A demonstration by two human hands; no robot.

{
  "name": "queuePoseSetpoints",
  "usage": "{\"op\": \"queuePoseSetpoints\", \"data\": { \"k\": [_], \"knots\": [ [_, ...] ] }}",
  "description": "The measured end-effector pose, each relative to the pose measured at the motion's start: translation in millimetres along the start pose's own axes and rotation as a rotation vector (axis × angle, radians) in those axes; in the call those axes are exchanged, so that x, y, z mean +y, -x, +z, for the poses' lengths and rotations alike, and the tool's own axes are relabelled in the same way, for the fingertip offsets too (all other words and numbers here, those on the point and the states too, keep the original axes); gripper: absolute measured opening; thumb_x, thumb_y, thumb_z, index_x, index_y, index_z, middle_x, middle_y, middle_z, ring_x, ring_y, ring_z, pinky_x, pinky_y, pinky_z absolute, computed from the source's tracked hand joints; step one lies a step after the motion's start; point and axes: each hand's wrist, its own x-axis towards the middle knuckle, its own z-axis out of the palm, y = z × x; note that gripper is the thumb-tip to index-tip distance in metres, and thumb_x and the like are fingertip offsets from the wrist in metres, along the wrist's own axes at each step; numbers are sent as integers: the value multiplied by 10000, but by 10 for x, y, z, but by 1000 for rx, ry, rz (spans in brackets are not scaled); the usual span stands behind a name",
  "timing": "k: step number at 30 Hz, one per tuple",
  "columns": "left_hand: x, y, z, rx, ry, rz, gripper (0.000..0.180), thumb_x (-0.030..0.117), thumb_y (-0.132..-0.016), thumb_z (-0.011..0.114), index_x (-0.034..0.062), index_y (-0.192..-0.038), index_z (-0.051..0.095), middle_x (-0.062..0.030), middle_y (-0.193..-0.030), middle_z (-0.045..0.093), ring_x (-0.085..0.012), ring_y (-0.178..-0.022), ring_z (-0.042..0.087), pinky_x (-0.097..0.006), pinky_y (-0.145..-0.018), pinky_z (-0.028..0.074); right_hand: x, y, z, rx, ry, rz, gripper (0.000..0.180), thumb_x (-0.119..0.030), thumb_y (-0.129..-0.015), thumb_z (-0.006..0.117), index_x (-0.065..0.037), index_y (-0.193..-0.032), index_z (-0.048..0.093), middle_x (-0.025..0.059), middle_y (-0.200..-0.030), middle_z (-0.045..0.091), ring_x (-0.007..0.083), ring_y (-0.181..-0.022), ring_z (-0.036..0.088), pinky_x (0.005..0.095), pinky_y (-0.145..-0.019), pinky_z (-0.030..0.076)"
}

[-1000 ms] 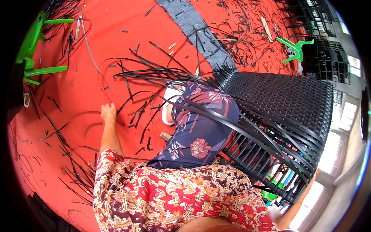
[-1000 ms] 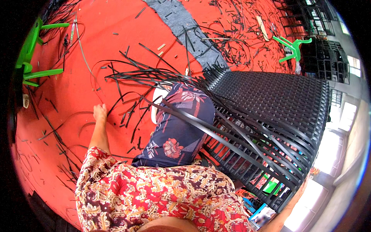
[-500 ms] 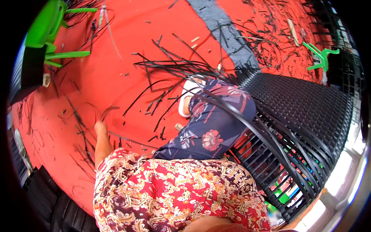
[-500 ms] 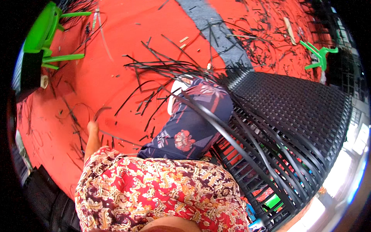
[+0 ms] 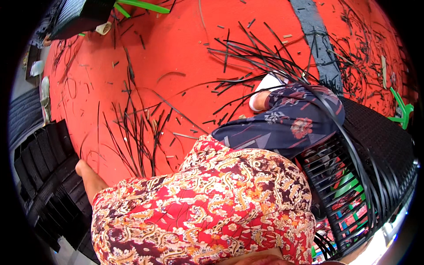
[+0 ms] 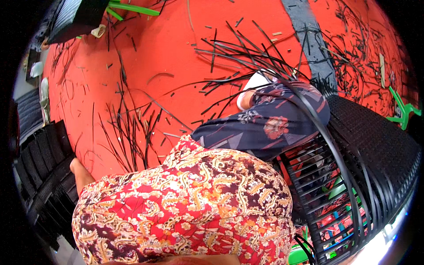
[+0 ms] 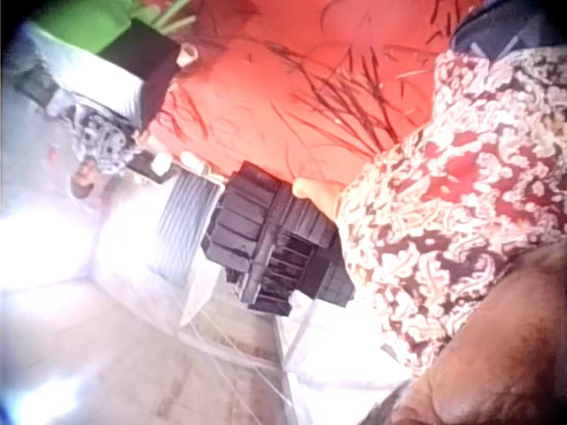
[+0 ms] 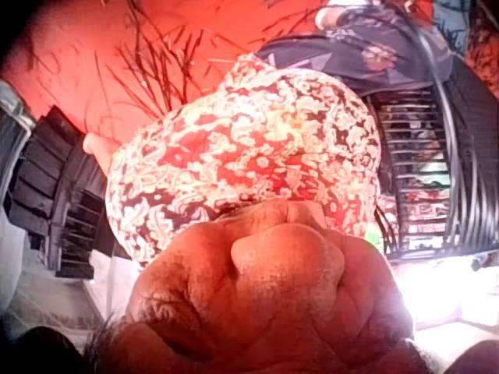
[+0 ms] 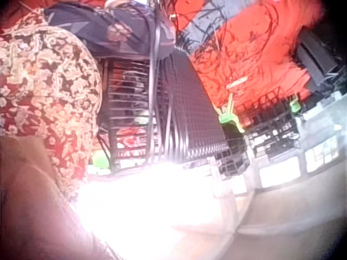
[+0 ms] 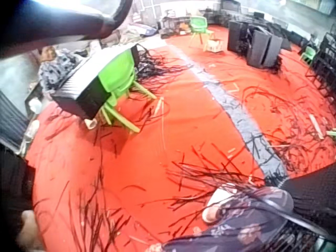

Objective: The person weaves black plastic strips onto a metal furniture frame by hand, pulling the strips through the slats and securing them one by one.

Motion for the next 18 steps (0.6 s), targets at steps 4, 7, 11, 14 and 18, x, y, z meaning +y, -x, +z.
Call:
{"op": "queuePoseSetpoints", "data": {
  "k": [4,7,11,14,18],
  "knots": [
    [564,827,826,-360,459,-131,295,309,-896,541,95,-1092,598,-98,-801,664,-278,-654,613,-384,-596,501,-53,-87,51,-26,-18,-51,284,-302,-910,532,-49,-1033,575,23,-841,544,65,-701,480,197,-591,305],
    [1287,2134,1637,-1311,754,20,198,260,-956,497,69,-958,548,58,-572,376,-42,-376,236,-213,-315,147,-100,-139,59,-58,-9,-63,279,-300,-910,534,-50,-1027,578,20,-829,546,60,-688,481,193,-580,306],
    [2263,4018,2120,-1806,751,122,208,295,-933,539,89,-910,547,54,-633,441,-33,-456,315,-175,-385,228,-146,-178,56,-80,-1,-69,272,-297,-910,537,-51,-1019,581,16,-814,549,53,-670,484,187,-565,307],
    [2605,5066,2059,-1839,665,342,175,262,-921,538,88,-916,558,23,-713,547,-69,-501,417,-201,-429,316,-162,-201,53,-87,7,-80,267,-295,-911,539,-52,-1013,583,13,-802,550,48,-657,486,182,-553,307],
    [2971,5820,1696,-1927,608,834,205,284,-935,502,100,-993,569,20,-708,534,-67,-491,417,-202,-438,327,-219,-230,34,-93,13,-89,261,-293,-911,542,-53,-1005,587,9,-787,553,41,-639,488,176,-539,308]
  ]
}}
